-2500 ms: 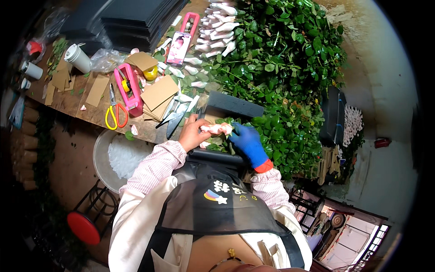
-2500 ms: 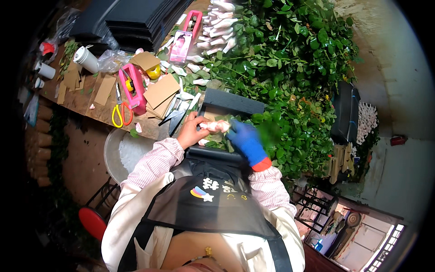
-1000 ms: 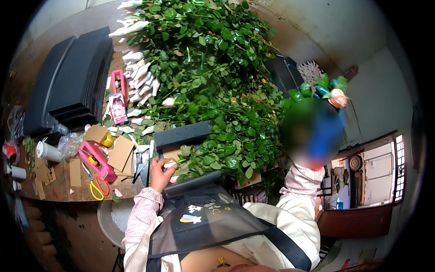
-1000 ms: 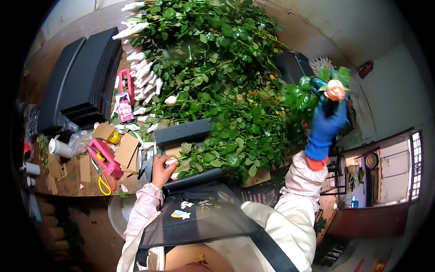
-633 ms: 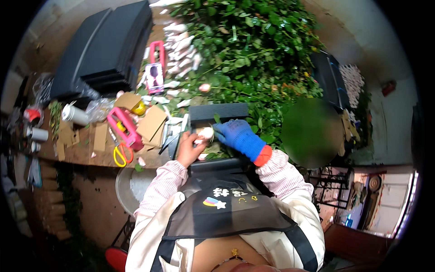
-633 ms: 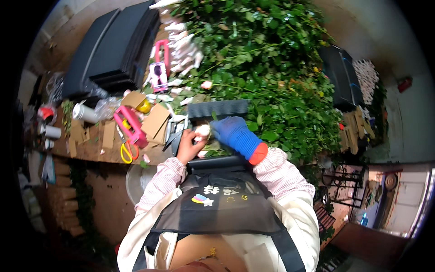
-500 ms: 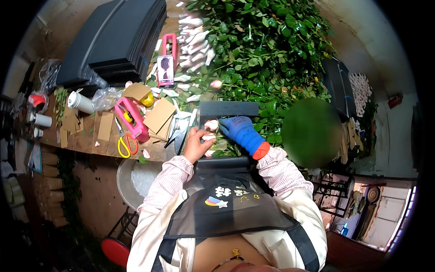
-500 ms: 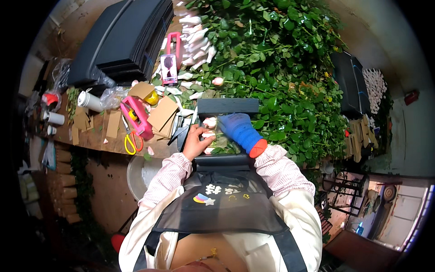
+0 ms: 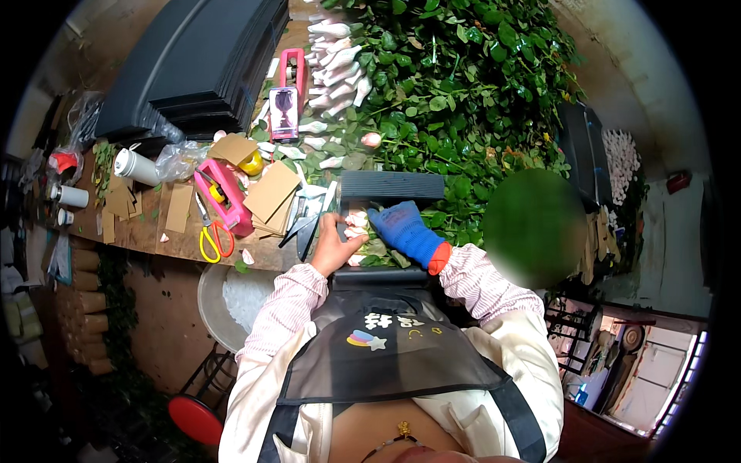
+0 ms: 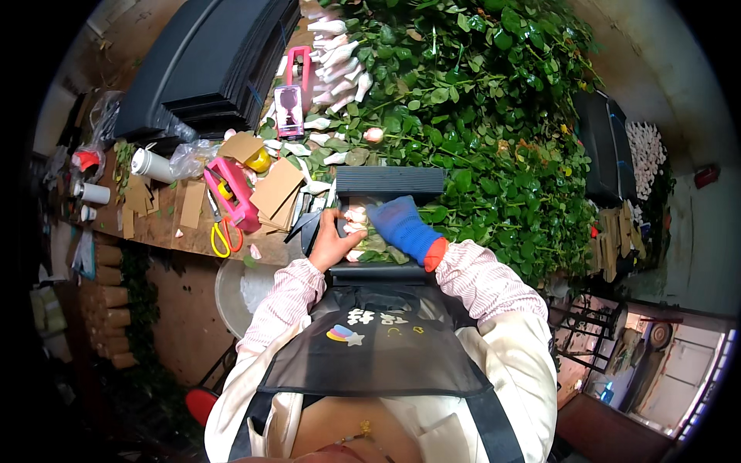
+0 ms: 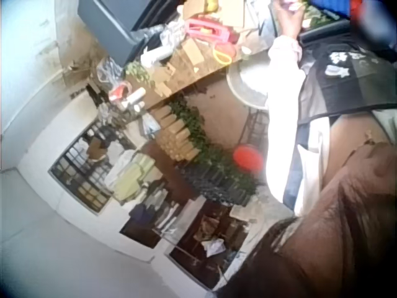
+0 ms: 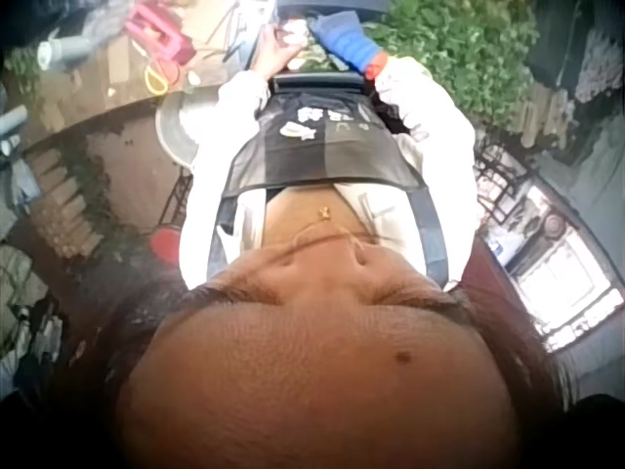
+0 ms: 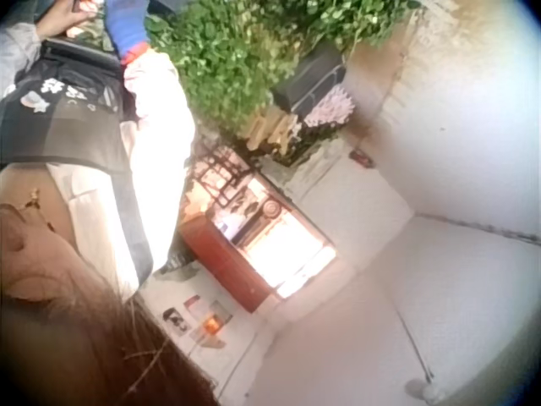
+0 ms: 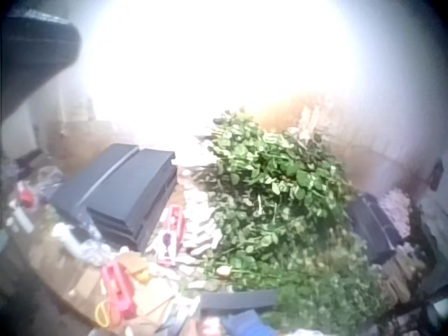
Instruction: The person arranges artificial flowers and greenery into a black rectangular container. They use shears to trim stems and place the cut pieces into the container, then close the lid and set the container aside.
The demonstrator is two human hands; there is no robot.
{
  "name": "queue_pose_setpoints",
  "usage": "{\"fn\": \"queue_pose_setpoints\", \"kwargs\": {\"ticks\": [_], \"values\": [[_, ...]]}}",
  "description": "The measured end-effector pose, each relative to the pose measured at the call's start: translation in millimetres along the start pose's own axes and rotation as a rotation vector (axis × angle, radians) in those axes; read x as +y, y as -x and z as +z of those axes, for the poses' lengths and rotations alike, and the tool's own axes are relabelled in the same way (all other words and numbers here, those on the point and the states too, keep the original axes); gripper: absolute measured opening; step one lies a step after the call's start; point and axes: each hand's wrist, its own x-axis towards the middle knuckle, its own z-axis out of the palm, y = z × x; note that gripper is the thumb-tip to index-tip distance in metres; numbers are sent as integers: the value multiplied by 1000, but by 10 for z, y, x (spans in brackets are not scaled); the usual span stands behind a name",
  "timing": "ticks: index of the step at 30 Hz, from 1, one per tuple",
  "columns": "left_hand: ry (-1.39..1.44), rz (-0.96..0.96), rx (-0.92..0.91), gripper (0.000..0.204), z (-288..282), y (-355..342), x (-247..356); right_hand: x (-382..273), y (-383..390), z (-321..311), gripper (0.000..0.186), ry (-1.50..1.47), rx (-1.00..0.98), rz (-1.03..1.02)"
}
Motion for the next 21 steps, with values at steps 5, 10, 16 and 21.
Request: {"fn": "queue_pose_setpoints", "kwargs": {"ticks": [5,10,16,21], "values": [[61,-36,-109,56,-121,-129,191,-54,4,23,26,53,-66,24],[-87,68,41,26,33,-194,74,-3,86,163,25,27,-20,43],[-82,47,55,27,9,-193,102,729,1048,-888,34,-497,443,540],[-63,0,35,26,28,-209,153,1616,1387,-170,30,42,-77,746]]}}
